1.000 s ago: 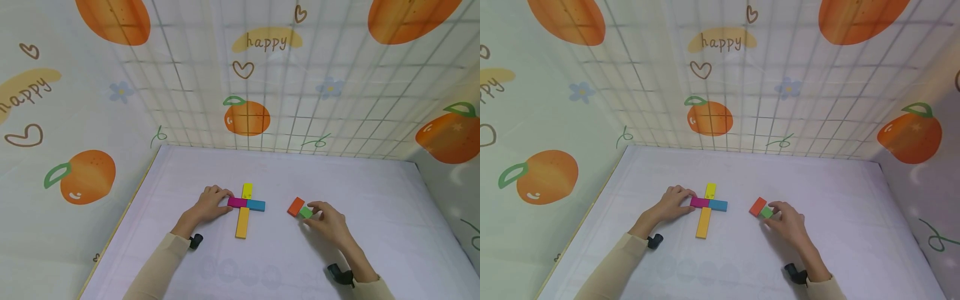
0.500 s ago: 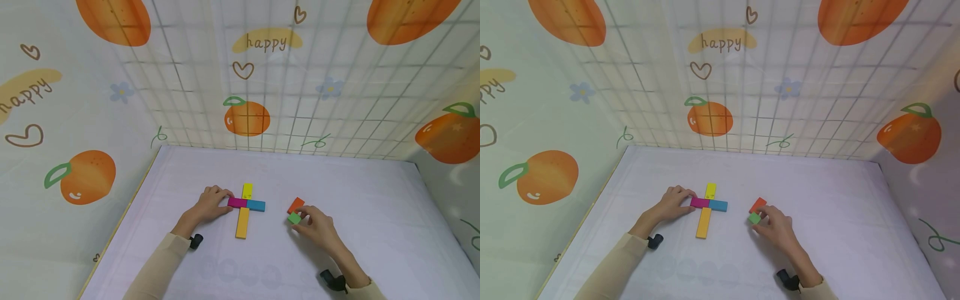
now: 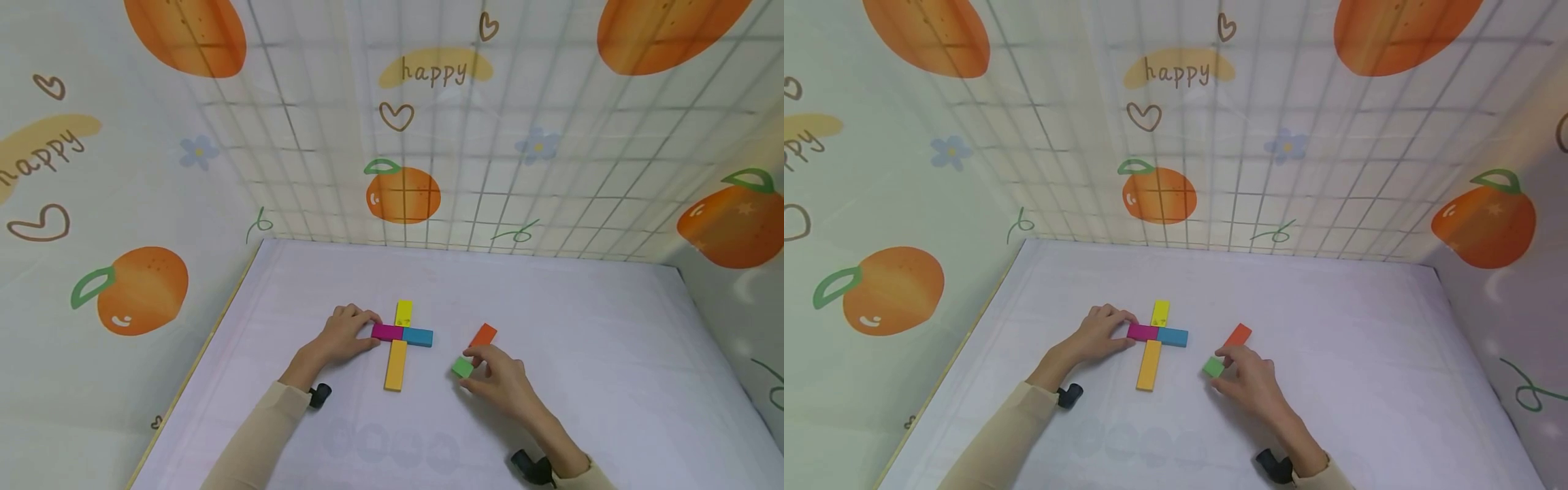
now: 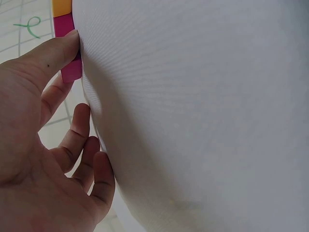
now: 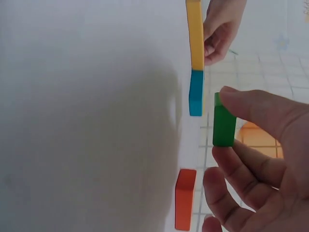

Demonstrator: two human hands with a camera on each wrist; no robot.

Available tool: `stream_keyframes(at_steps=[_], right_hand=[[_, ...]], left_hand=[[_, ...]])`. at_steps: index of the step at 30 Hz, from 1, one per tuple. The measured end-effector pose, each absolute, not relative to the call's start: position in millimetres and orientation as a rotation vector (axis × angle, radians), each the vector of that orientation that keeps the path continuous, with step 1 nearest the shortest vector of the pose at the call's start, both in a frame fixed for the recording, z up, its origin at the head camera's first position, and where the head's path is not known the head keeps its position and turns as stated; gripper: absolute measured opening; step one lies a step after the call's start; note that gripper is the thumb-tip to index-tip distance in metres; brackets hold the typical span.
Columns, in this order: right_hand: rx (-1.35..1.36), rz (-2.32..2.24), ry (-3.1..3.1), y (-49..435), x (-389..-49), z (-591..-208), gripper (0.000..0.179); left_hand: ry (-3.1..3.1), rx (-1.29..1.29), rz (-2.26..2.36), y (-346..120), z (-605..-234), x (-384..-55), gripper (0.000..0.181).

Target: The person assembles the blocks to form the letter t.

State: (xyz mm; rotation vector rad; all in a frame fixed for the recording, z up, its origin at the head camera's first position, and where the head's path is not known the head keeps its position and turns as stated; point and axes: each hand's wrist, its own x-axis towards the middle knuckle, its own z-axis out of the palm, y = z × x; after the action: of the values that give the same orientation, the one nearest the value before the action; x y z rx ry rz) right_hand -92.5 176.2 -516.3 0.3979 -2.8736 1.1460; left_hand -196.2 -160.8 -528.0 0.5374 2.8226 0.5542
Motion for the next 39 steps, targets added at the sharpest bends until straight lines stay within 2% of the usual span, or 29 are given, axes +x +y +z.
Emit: stream_keyframes(at_steps=[22, 39], right_hand=[[0.438, 1.156, -2.933, 148.7, -88.3, -517.2, 0.045], [0.601, 1.158, -2.965, 120.6, -83.2, -520.7, 0.043]], left_hand=[[2.826, 0.529, 0.545, -158.7, -525.1, -194.5, 0.040], [2.827, 0.529, 0.549, -158.9, -525.3, -194.5, 0.039]])
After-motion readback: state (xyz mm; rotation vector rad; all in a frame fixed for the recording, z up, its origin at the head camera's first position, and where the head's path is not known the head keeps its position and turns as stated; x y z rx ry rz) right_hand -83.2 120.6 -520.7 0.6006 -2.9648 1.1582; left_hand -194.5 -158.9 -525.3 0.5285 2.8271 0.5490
